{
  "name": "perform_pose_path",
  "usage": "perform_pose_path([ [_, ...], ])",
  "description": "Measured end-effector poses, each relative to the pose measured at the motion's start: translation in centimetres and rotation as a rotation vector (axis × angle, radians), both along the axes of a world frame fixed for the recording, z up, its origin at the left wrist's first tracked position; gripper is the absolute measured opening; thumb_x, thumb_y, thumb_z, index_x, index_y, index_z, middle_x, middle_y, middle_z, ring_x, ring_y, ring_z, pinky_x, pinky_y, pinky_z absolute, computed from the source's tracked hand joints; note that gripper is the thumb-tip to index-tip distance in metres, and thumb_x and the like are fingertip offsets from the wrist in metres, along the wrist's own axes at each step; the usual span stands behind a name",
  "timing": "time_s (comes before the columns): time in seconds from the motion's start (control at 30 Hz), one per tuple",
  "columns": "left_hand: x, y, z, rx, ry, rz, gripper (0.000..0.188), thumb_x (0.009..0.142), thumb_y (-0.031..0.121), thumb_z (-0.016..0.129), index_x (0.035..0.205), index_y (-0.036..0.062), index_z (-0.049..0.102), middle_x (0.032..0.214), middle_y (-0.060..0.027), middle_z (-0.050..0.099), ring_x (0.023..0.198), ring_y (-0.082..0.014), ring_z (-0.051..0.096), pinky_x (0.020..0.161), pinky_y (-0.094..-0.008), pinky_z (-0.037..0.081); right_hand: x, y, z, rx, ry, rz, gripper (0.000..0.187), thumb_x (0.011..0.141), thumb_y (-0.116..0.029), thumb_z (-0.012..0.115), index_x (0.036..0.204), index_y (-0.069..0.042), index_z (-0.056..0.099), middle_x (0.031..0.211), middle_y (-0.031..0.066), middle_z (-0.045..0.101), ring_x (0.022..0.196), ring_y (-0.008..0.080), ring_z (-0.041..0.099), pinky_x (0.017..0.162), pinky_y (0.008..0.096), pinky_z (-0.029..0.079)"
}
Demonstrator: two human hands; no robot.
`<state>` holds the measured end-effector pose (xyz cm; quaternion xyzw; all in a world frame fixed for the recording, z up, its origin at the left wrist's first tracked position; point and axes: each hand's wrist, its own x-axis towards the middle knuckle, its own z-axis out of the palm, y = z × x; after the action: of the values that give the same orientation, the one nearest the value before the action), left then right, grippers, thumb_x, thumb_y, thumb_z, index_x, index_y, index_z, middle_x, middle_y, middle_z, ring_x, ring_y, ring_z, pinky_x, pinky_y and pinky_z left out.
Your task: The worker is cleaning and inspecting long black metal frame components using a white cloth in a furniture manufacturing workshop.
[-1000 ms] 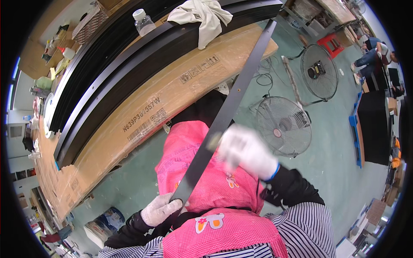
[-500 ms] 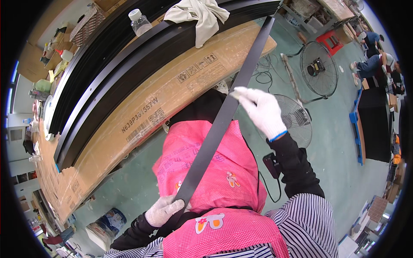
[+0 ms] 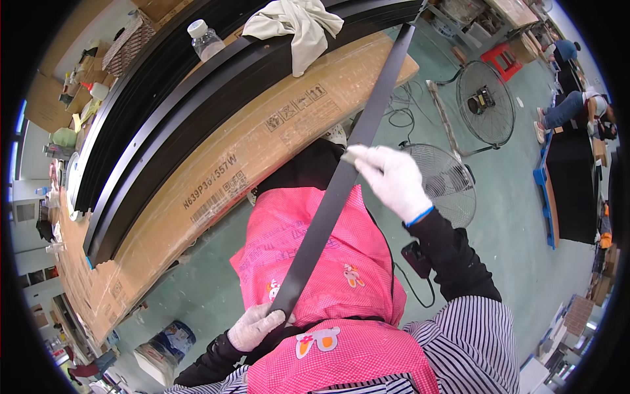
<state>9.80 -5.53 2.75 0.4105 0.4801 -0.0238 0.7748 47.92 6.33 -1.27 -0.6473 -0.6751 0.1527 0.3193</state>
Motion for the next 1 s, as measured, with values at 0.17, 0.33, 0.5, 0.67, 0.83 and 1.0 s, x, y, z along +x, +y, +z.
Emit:
perform_pose_path([
  [0.17,0.0,-0.5,-0.6,0.032,0.003,0.018,0.037,0.105,0.031,0.055,0.115,-0.0015,0.070,0.103,-0.0051,0.071,0.097,-0.0145,0.065,0.091,-0.0309,0.051,1.2,0.8,-0.7,-0.003,0.056,-0.149,0.024,0.098,-0.029,0.067,0.114,-0.016,0.077,0.086,0.0110,0.070,0.081,0.0328,0.070,0.073,0.0409,0.055],
  [0.33,0.3,-0.3,-0.3,0.018,0.004,0.029,0.033,0.106,0.026,0.055,0.117,-0.0018,0.070,0.104,-0.0051,0.071,0.098,-0.0130,0.063,0.091,-0.0302,0.050,0.9,0.1,-1.1,-0.046,0.031,-0.083,0.025,0.097,-0.030,0.067,0.114,-0.014,0.077,0.087,0.0120,0.070,0.081,0.0327,0.070,0.073,0.0403,0.054],
  [0.5,0.3,-0.5,-0.6,0.039,-0.009,0.029,0.032,0.106,0.024,0.055,0.116,-0.0017,0.070,0.102,-0.0048,0.070,0.097,-0.0128,0.063,0.090,-0.0300,0.051,1.4,0.7,-0.9,-0.023,-0.005,-0.128,0.025,0.097,-0.029,0.067,0.118,-0.017,0.075,0.086,0.0109,0.069,0.079,0.0325,0.069,0.071,0.0412,0.054],
  [0.67,0.3,-0.4,-0.6,0.007,0.005,0.037,0.033,0.106,0.026,0.056,0.116,-0.0014,0.070,0.101,-0.0040,0.070,0.097,-0.0127,0.063,0.089,-0.0303,0.050,1.3,0.8,-0.6,-0.016,-0.024,-0.139,0.024,0.098,-0.028,0.066,0.117,-0.016,0.074,0.086,0.0109,0.068,0.080,0.0329,0.069,0.070,0.0413,0.054],
  [0.83,0.0,-0.6,-0.9,0.007,-0.008,0.032,0.033,0.106,0.027,0.056,0.116,-0.0010,0.070,0.102,-0.0038,0.069,0.097,-0.0123,0.062,0.089,-0.0296,0.050,1.3,0.1,-1.1,0.012,0.047,-0.066,0.020,0.097,-0.024,0.069,0.114,-0.016,0.076,0.084,0.0099,0.068,0.074,0.0304,0.068,0.068,0.0382,0.053],
  [1.0,0.1,-0.7,-0.9,-0.046,-0.002,0.064,0.033,0.106,0.027,0.056,0.117,-0.0007,0.070,0.102,-0.0037,0.069,0.097,-0.0123,0.062,0.089,-0.0295,0.050,0.3,-0.6,-0.2,-0.002,0.001,-0.055,0.020,0.095,-0.022,0.070,0.114,-0.020,0.076,0.076,0.0082,0.063,0.069,0.0290,0.066,0.061,0.0393,0.052],
])
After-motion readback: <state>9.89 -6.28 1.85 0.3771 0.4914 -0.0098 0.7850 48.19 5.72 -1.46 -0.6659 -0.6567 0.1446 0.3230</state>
